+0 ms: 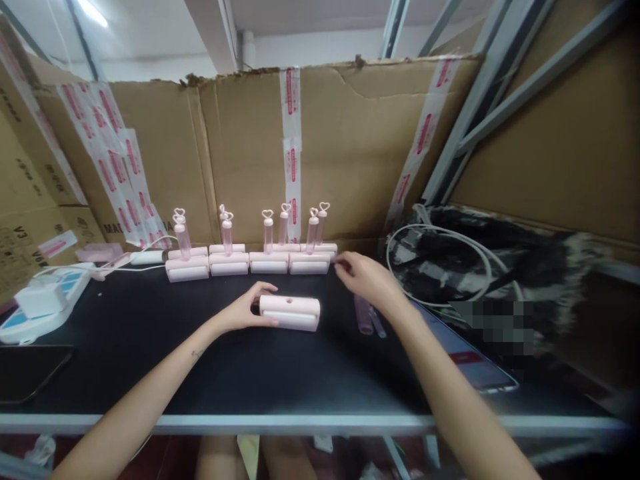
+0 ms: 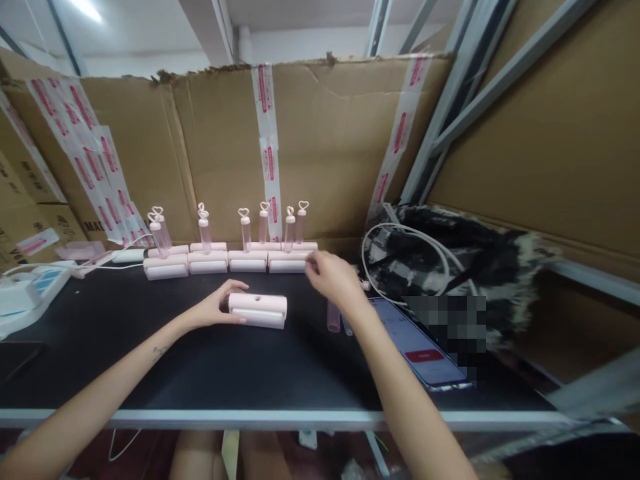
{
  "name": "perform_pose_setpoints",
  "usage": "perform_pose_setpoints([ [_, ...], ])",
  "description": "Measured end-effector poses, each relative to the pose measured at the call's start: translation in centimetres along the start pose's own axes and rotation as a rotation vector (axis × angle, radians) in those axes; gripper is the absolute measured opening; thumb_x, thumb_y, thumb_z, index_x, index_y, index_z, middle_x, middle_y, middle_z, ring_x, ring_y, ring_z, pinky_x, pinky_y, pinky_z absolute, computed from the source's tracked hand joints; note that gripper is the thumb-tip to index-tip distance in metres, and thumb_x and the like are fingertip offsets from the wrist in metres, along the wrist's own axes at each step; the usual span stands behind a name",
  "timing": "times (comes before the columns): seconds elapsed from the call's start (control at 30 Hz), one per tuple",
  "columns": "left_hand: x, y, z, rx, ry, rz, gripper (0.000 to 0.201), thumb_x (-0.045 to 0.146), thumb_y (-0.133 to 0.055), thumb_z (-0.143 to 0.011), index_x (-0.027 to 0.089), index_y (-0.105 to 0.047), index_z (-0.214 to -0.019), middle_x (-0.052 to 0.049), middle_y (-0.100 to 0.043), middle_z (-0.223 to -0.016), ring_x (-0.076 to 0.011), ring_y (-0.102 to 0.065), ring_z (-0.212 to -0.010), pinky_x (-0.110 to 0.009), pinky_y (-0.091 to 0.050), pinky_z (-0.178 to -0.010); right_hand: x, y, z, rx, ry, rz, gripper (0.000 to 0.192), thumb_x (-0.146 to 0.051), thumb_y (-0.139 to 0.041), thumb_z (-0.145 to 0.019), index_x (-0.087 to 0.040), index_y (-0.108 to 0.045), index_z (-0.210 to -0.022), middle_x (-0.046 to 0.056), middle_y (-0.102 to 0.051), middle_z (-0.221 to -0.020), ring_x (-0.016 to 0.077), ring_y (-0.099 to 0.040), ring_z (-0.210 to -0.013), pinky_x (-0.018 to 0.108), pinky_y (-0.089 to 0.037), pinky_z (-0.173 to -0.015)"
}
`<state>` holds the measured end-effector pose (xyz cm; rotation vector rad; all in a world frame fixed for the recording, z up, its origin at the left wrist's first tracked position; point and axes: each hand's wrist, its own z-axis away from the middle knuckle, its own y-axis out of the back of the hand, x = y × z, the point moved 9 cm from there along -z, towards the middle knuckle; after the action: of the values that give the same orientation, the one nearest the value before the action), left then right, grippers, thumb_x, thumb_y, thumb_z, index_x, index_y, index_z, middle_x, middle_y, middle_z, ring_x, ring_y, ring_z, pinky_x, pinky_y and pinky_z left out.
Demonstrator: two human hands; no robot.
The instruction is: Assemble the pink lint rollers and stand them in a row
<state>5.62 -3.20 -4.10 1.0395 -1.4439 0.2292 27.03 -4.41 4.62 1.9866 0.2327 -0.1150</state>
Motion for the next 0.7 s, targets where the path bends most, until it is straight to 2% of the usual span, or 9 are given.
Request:
perform_pose_setpoints([
  [0.07,-0.1,0.0,0.0,0.0,0.004,-0.038,0.065,0.037,-0.074,-0.064,0.022,-0.041,-0.117,-0.005,-0.055,-0.109,-0.0204,-0.055,-0.1,-0.033,-0.041,-0.087,4.7,-1.3,0.0,-0.191,-0.23,0.137,0.03,-0.037,-0.046,-0.083,-0.013,-0.064,-0.089,0.016,-0.067,-0.084,0.0282,-0.063,-0.08,0.035,-0.044,-0.068],
  [0.17,-0.1,0.0,0.0,0.005,0.008,-0.07,0.064,0.039,-0.073,-0.064,0.022,-0.042,-0.117,-0.005,-0.054,-0.111,-0.0196,-0.055,-0.098,-0.031,-0.042,-0.085,6.6,-3.6,0.5,-0.346,-0.246,0.118,0.03,-0.038,-0.064,-0.07,-0.011,-0.064,-0.082,0.014,-0.066,-0.07,0.028,-0.064,-0.069,0.033,-0.044,-0.06],
  [0.27,0.5,0.0,0.1,0.012,-0.015,-0.118,0.06,0.04,-0.072,-0.065,0.022,-0.045,-0.116,-0.005,-0.054,-0.113,-0.0199,-0.054,-0.1,-0.031,-0.041,-0.086,4.2,-5.4,0.6,-0.394,-0.111,0.011,0.047,-0.031,-0.065,-0.068,-0.013,-0.056,-0.11,0.008,-0.068,-0.078,0.0215,-0.064,-0.07,0.028,-0.045,-0.062],
  [0.33,1.0,0.0,0.3,0.019,-0.031,-0.157,0.058,0.041,-0.072,-0.065,0.021,-0.048,-0.114,-0.005,-0.054,-0.113,-0.0205,-0.053,-0.101,-0.031,-0.04,-0.088,1.2,-4.8,0.3,-0.317,0.015,-0.176,0.053,-0.03,-0.058,-0.075,-0.015,-0.045,-0.123,0.005,-0.067,-0.083,0.0182,-0.064,-0.073,0.026,-0.046,-0.067],
  [0.43,1.3,-0.1,0.3,0.023,-0.033,-0.197,0.056,0.042,-0.072,-0.064,0.02,-0.051,-0.111,-0.005,-0.056,-0.111,-0.0215,-0.053,-0.101,-0.032,-0.04,-0.089,-2.8,-1.1,0.2,-0.042,0.16,-0.584,0.035,-0.035,-0.052,-0.079,-0.016,-0.053,-0.108,0.006,-0.064,-0.089,0.0187,-0.062,-0.081,0.03,-0.047,-0.074],
  [0.5,1.4,-0.2,0.3,0.021,-0.029,-0.211,0.056,0.043,-0.072,-0.064,0.02,-0.052,-0.111,-0.005,-0.056,-0.111,-0.022,-0.053,-0.102,-0.032,-0.04,-0.09,-4.2,0.8,0.7,0.086,0.182,-0.843,0.026,-0.039,-0.053,-0.08,-0.018,-0.057,-0.095,0.006,-0.064,-0.092,0.02,-0.06,-0.087,0.033,-0.047,-0.079],
  [0.57,1.4,-0.3,0.3,0.019,-0.033,-0.216,0.056,0.043,-0.071,-0.064,0.02,-0.052,-0.112,-0.005,-0.057,-0.112,-0.0224,-0.053,-0.103,-0.033,-0.04,-0.09,-5.3,1.0,1.3,0.062,0.151,-1.082,0.029,-0.04,-0.055,-0.08,-0.021,-0.054,-0.102,0.004,-0.064,-0.087,0.0185,-0.062,-0.082,0.033,-0.049,-0.075],
  [0.63,1.4,-0.4,0.3,0.019,-0.042,-0.214,0.057,0.044,-0.071,-0.064,0.02,-0.052,-0.112,-0.005,-0.057,-0.112,-0.0224,-0.054,-0.103,-0.033,-0.041,-0.09,-6.1,0.0,1.8,-0.058,0.081,-1.258,0.043,-0.04,-0.055,-0.081,-0.025,-0.043,-0.12,-0.001,-0.063,-0.074,0.015,-0.061,-0.061,0.029,-0.049,-0.057],
  [0.7,1.4,-0.4,0.3,0.016,-0.045,-0.208,0.058,0.044,-0.072,-0.064,0.019,-0.052,-0.112,-0.005,-0.057,-0.112,-0.0224,-0.054,-0.102,-0.033,-0.041,-0.09,-6.5,-1.1,2.2,-0.179,0.011,-1.379,0.049,-0.04,-0.054,-0.083,-0.028,-0.035,-0.126,-0.004,-0.061,-0.067,0.0118,-0.055,-0.046,0.025,-0.044,-0.045],
])
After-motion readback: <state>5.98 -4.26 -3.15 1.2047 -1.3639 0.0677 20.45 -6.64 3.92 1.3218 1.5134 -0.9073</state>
